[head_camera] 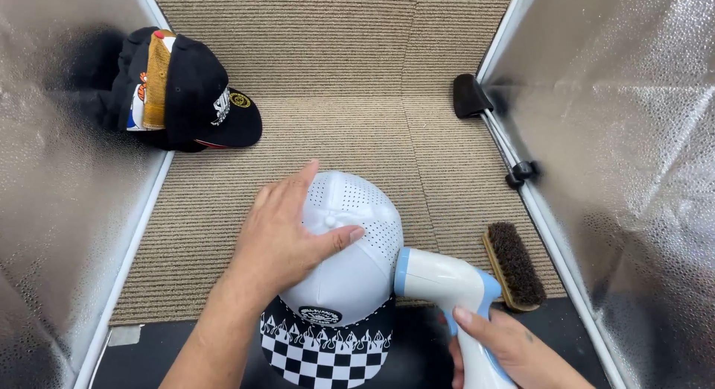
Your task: Brushing and steaming a baseball cap to clean and restore its shape.
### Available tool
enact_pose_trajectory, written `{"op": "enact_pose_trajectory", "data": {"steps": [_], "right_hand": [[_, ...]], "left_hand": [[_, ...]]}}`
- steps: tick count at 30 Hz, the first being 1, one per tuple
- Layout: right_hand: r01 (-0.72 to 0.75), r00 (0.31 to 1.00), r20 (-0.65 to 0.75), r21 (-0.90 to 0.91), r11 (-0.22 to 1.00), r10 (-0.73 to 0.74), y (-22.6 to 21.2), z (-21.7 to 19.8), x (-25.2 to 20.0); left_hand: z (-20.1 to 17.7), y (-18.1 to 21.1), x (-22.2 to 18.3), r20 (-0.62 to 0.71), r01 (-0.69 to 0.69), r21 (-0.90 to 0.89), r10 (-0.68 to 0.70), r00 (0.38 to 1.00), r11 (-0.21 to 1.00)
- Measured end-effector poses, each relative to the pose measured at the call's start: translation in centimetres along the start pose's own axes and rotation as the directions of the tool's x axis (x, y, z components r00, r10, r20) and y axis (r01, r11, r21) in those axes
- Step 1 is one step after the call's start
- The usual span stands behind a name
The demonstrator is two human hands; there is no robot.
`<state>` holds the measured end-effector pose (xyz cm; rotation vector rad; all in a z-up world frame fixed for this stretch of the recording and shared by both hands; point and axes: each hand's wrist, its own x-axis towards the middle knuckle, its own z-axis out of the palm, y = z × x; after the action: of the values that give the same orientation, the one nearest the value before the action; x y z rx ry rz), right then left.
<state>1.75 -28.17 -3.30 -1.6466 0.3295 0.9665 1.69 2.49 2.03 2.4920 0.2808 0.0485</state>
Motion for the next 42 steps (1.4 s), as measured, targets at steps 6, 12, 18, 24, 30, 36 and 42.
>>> {"op": "enact_pose_trajectory", "data": {"steps": [6,12,18,24,30,36,42], "right_hand": [[0.046,0.997,0.042,0.279,0.959,-0.060,-0.4,-1.7,4.8],[0.152,0.988,0.032,-0.052,0.987,-0.151,-0.7,-1.3,1.9],[0.155,0.969,-0.124,-0.370,0.916,-0.214,-5.4,-0.3,-1.8],[0.077,0.948,-0.119,-0.814,0.576,-0.295,-11.3,0.6,-3.9],[-0.068,0.955,-0.190,-0.889,0.453,-0.230,-15.6,4.7,-6.8],[-0.098,0.971,-0.139,-0.973,0.210,-0.193,-18.4,5.4,-6.0],[-0.034,0.975,-0.103,-0.945,0.325,-0.198,-20.3,5.9,-4.0]], "left_hand": [[0.2,-0.4,0.0,-0.024,-0.025,-0.013,0.024,0.999,1.000],[0.3,-0.6,0.0,-0.033,-0.054,-0.018,0.053,0.998,0.998],[0.5,-0.9,0.2,-0.009,-0.091,-0.007,0.091,0.996,0.996],[1.2,-1.9,0.3,-0.073,-0.175,-0.009,0.174,0.982,0.985],[1.5,-2.4,0.5,-0.073,-0.208,0.011,0.208,0.975,0.978],[2.0,-2.9,0.2,-0.150,-0.314,0.020,0.313,0.938,0.949],[2.2,-3.2,0.7,-0.159,-0.320,0.028,0.320,0.934,0.947]]}}
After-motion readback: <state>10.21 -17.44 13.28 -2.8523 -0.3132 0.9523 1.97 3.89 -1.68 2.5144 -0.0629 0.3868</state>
